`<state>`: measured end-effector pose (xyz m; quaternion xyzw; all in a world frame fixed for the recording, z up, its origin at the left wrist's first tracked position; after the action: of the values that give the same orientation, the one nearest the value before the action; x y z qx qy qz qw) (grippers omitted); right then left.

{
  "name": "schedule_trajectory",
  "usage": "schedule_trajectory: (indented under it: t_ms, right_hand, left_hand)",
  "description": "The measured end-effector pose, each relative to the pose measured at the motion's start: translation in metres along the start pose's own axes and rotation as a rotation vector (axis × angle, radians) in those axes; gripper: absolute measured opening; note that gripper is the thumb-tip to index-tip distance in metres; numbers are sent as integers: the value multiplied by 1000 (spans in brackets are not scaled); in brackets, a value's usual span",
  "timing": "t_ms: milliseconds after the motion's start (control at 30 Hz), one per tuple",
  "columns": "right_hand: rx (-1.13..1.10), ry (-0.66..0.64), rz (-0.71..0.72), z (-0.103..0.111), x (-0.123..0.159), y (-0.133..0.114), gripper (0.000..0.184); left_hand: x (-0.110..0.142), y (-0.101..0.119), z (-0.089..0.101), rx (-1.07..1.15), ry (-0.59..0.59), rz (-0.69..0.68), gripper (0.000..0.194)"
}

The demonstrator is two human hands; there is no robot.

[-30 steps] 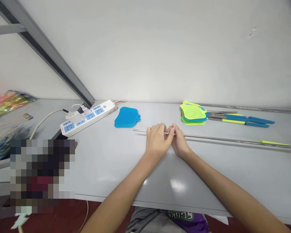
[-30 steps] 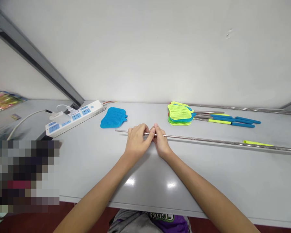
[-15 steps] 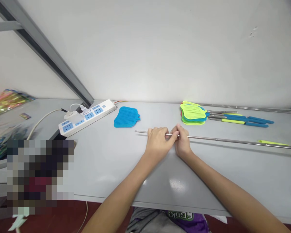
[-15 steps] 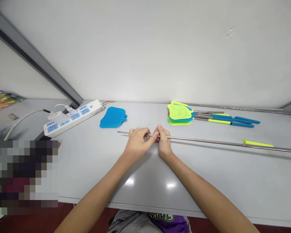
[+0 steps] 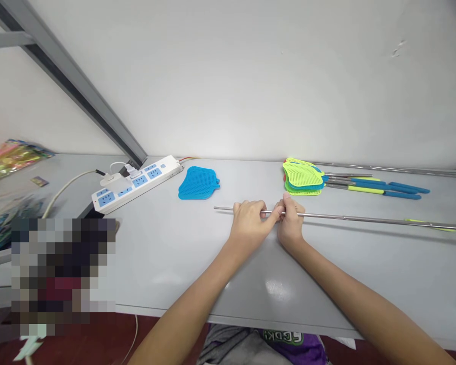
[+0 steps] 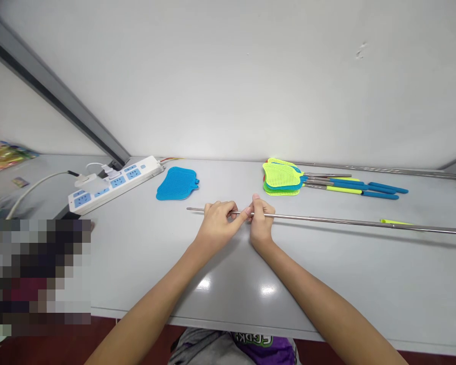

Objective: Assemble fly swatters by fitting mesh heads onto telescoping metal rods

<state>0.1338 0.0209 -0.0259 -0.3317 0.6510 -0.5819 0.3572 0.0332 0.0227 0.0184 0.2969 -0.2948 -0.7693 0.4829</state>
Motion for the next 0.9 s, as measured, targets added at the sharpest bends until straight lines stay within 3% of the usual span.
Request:
schedule_trajectory:
  t_ms: [233,900]
  right_hand:
    - [-76,59,-40,-1,-2,1,43]
    - [-27,-37,-48,0,0,3,40]
  left_hand:
    - [5,3,-5,-18,-6,-9,37]
    - [7,4,-11,-14,-6,-7,32]
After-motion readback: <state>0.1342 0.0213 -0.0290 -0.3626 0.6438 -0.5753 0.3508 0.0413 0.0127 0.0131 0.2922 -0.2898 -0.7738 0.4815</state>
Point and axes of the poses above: each hand's wrist, its own x-axis away from the middle knuckle, its own z-axis out of the back of the hand, y = z × x, the point moved 1 cm from there along -x, towards the middle knuckle, and after that the axes turned 13 degrees about x, right-handed, at the moved point
